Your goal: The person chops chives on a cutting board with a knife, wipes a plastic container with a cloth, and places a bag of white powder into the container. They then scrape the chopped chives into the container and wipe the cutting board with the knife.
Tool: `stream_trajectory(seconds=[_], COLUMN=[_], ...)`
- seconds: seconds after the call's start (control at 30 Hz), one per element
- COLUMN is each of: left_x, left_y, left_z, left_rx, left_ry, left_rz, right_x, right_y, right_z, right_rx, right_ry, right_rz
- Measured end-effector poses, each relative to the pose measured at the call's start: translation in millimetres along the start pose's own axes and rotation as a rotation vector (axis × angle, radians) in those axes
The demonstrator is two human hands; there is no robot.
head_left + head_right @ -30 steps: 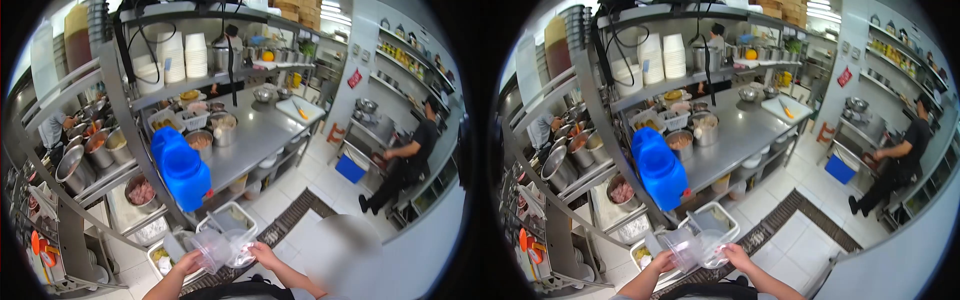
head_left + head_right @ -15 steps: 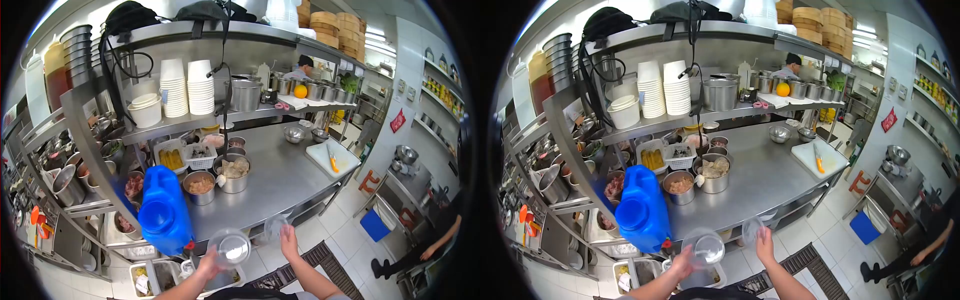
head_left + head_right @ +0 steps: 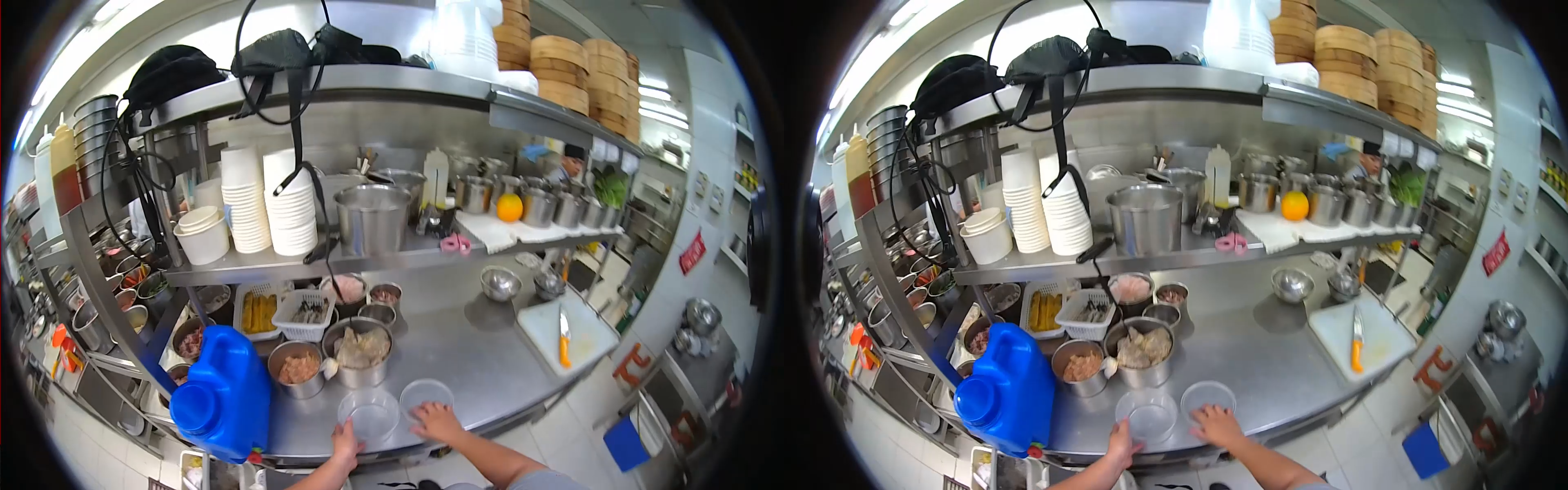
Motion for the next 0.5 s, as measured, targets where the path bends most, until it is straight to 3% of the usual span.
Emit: stream_trajectory(seconds=[0.03,0.1,0.17,0.27,0.33,0.4,0.43,0.5], left_x=[9.0,25.1,-83.2,-101.0,-88.0,-1.5,54.2,70.3], left_y=[5.4,11.6,-106.5,-113.3,-119.0,-58.8,-13.9,-0.6], left_z=[-6.6,-20.8,11.2,31.7,39.8,15.8,-1.1,-11.0], left_rx=[0.054,0.180,-0.133,-0.090,-0.058,0.102,0.182,0.192], left_ry=[-0.004,0.198,0.424,0.509,0.793,0.706,0.665,0.806], left_rz=[-0.021,-0.032,-0.609,-0.567,-0.392,-0.372,-0.357,-0.370], right_x=[-6.9,-25.2,-51.4,-101.2,-126.9,-155.7,-183.6,-230.3], right_y=[12.3,27.0,31.4,25.3,14.1,-9.8,-10.9,-32.0], right_z=[11.7,61.1,130.4,291.4,388.9,452.7,476.4,502.8], right_rx=[-0.010,-0.112,-0.292,-0.452,-0.397,-0.594,-0.412,-0.384], right_ry=[-0.037,0.021,0.153,0.302,0.483,0.582,0.658,0.555], right_rz=[0.027,0.141,0.298,0.507,0.668,0.777,0.910,0.836])
Point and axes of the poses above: each hand's wrist, its own x-axis away from the middle knuckle, its own z-axis out of the back of the hand, y = z × x, the point moved 1 cm from there along -x, towards the middle knuckle, and after that the axes turned 11 degrees about -x, right-handed, at the moved point
